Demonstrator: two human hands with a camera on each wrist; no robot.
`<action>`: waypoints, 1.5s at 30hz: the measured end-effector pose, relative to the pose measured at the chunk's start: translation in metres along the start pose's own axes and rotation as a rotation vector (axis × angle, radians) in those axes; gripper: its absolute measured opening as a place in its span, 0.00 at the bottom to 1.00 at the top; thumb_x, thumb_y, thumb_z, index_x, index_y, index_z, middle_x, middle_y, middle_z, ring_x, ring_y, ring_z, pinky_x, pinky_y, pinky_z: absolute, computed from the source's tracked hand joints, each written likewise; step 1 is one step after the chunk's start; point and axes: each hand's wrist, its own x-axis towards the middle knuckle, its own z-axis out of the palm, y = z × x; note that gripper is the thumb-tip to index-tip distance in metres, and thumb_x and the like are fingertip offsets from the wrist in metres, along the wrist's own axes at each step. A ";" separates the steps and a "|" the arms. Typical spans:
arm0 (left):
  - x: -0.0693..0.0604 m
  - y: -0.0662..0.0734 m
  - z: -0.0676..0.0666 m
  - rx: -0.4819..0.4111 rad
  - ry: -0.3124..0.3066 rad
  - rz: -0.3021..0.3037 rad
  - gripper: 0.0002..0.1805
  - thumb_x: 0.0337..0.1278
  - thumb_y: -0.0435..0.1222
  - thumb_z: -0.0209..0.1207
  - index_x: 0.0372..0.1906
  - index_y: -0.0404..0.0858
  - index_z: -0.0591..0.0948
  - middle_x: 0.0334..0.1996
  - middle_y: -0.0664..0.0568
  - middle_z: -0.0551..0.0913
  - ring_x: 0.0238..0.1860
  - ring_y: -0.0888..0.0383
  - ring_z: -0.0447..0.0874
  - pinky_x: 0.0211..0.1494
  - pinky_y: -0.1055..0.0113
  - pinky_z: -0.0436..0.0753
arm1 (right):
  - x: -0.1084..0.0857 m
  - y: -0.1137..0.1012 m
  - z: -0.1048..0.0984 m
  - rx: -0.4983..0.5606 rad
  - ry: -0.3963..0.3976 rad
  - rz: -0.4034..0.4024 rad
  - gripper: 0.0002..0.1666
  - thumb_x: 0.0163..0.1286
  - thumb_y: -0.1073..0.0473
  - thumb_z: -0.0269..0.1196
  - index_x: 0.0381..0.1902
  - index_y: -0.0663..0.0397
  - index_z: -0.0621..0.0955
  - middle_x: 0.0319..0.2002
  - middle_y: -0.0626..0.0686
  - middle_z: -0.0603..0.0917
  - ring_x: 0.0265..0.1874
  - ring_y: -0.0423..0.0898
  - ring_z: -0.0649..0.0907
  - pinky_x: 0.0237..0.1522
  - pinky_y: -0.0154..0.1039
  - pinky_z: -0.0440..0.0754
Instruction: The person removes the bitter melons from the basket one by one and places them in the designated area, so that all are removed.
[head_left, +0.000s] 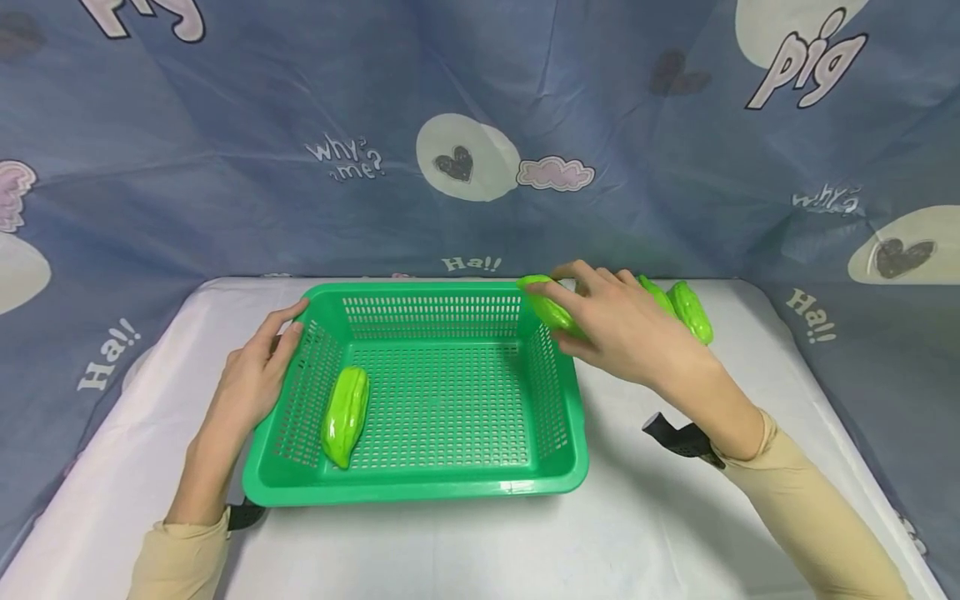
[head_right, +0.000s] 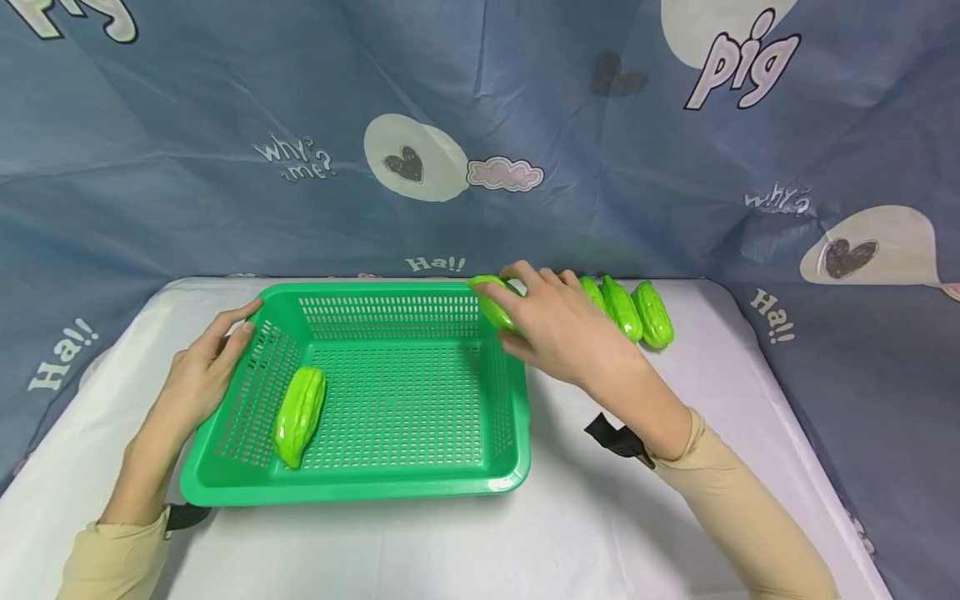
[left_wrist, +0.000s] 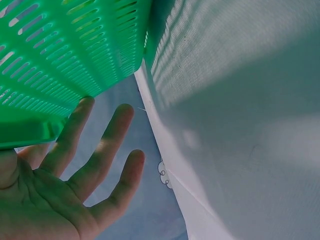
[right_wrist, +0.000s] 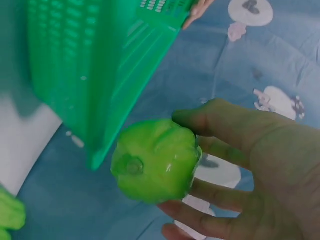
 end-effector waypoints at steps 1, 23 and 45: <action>0.000 0.000 0.000 0.000 0.000 0.001 0.32 0.90 0.57 0.35 0.87 0.56 0.60 0.70 0.23 0.77 0.60 0.20 0.82 0.56 0.24 0.78 | -0.003 0.002 0.001 -0.011 0.008 0.012 0.36 0.73 0.56 0.73 0.76 0.39 0.75 0.65 0.57 0.82 0.46 0.59 0.87 0.44 0.53 0.80; 0.000 -0.001 -0.001 -0.006 0.003 0.007 0.31 0.90 0.57 0.36 0.87 0.57 0.60 0.69 0.25 0.79 0.59 0.21 0.83 0.55 0.25 0.78 | -0.043 0.025 0.041 -0.085 0.017 0.154 0.36 0.66 0.56 0.77 0.72 0.46 0.80 0.59 0.61 0.85 0.51 0.61 0.87 0.48 0.62 0.84; -0.001 0.000 -0.001 -0.007 -0.014 -0.005 0.32 0.90 0.58 0.35 0.88 0.57 0.59 0.72 0.23 0.75 0.63 0.20 0.80 0.57 0.23 0.77 | -0.077 0.024 0.086 -0.093 -0.047 0.216 0.36 0.66 0.54 0.79 0.70 0.50 0.80 0.58 0.64 0.84 0.47 0.66 0.88 0.50 0.65 0.86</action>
